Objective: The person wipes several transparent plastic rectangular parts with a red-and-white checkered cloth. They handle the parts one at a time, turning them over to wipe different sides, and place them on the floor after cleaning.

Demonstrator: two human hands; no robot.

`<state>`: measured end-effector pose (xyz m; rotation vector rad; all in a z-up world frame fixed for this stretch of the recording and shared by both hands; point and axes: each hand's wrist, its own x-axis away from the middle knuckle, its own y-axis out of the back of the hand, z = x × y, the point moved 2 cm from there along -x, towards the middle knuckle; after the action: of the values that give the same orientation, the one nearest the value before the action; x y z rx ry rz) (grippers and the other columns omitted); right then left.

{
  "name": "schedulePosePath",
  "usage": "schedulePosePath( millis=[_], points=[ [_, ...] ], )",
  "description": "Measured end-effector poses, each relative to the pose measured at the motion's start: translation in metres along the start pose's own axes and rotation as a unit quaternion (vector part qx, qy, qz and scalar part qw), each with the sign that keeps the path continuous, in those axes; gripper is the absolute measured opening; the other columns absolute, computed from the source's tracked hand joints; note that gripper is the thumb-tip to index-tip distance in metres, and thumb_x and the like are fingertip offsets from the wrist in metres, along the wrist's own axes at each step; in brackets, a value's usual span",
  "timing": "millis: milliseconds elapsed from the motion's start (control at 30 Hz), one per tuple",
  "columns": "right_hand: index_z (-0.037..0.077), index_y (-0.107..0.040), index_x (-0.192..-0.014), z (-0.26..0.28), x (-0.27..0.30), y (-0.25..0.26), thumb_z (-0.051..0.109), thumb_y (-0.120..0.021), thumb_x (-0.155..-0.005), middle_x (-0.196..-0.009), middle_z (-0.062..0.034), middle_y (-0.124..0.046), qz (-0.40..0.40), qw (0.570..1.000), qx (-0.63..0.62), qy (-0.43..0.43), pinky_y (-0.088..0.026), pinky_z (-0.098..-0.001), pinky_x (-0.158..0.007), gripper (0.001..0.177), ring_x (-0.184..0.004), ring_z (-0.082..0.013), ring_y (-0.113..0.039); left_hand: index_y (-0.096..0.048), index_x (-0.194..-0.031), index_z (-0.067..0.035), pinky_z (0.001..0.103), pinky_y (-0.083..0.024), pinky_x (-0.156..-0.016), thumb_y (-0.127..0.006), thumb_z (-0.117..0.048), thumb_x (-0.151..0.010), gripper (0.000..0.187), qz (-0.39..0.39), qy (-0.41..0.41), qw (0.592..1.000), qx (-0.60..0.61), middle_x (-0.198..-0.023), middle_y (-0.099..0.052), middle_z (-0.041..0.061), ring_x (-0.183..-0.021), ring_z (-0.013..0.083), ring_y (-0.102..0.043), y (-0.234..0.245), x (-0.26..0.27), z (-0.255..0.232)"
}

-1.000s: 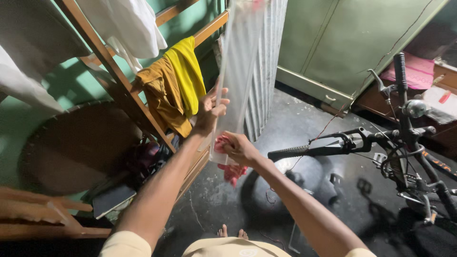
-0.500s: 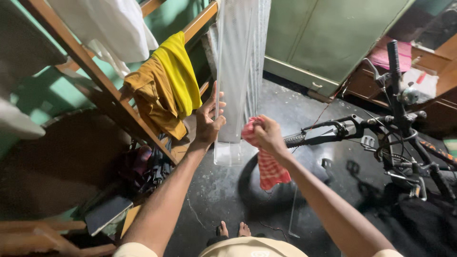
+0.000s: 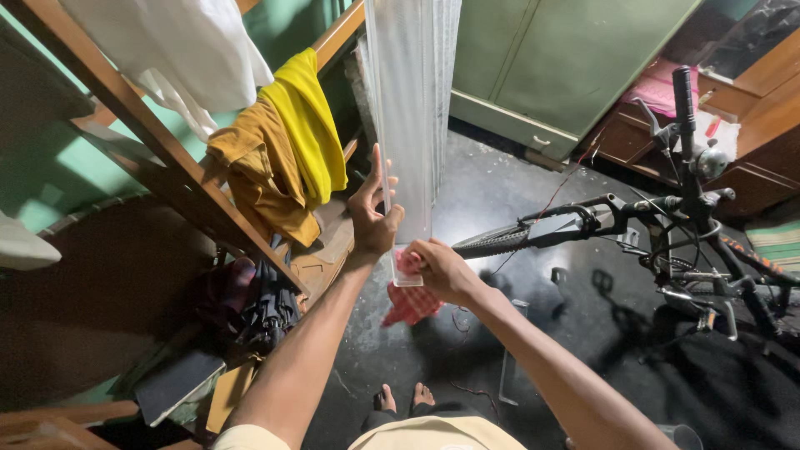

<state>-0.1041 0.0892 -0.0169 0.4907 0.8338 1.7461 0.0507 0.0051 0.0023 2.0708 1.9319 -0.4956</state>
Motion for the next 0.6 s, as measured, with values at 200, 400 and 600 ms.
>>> schedulePosePath(
  millis=[200, 400, 600],
  points=[
    [0.004, -0.061, -0.095, -0.023, 0.023, 0.018, -0.012, -0.062, -0.079, -0.092, -0.0116, -0.070, 0.005, 0.990, -0.120, 0.079, -0.057, -0.0371, -0.078, 0.022, -0.089, -0.0252, -0.070, -0.031, -0.163, -0.007, 0.043, -0.053, -0.112, -0.052, 0.007, -0.070, 0.097, 0.003, -0.105, 0.994, 0.014, -0.158, -0.051, 0.023, -0.145, 0.0321, -0.053, 0.010, -0.006, 0.001],
    [0.001, -0.057, -0.105, -0.078, 0.021, 0.035, -0.016, -0.039, -0.085, -0.098, -0.0105, -0.068, -0.125, 0.915, -0.385, -0.004, -0.062, -0.0322, -0.082, 0.032, -0.093, -0.0187, -0.073, -0.030, -0.164, -0.006, 0.044, -0.053, -0.115, -0.051, 0.007, -0.071, 0.097, 0.004, -0.128, 0.991, 0.027, -0.159, -0.050, 0.023, -0.145, 0.0338, -0.055, 0.013, -0.007, -0.003],
    [0.007, -0.065, -0.115, -0.114, 0.022, 0.019, -0.005, -0.049, -0.089, -0.100, -0.0053, -0.070, -0.193, 0.787, -0.518, -0.273, -0.056, -0.0301, -0.069, 0.033, -0.084, -0.0134, -0.067, -0.047, -0.154, 0.000, 0.041, -0.056, -0.103, -0.053, 0.002, -0.070, 0.085, -0.013, -0.088, 0.993, 0.077, -0.146, -0.060, 0.017, -0.118, 0.0258, -0.065, 0.006, -0.009, -0.004]
  ],
)
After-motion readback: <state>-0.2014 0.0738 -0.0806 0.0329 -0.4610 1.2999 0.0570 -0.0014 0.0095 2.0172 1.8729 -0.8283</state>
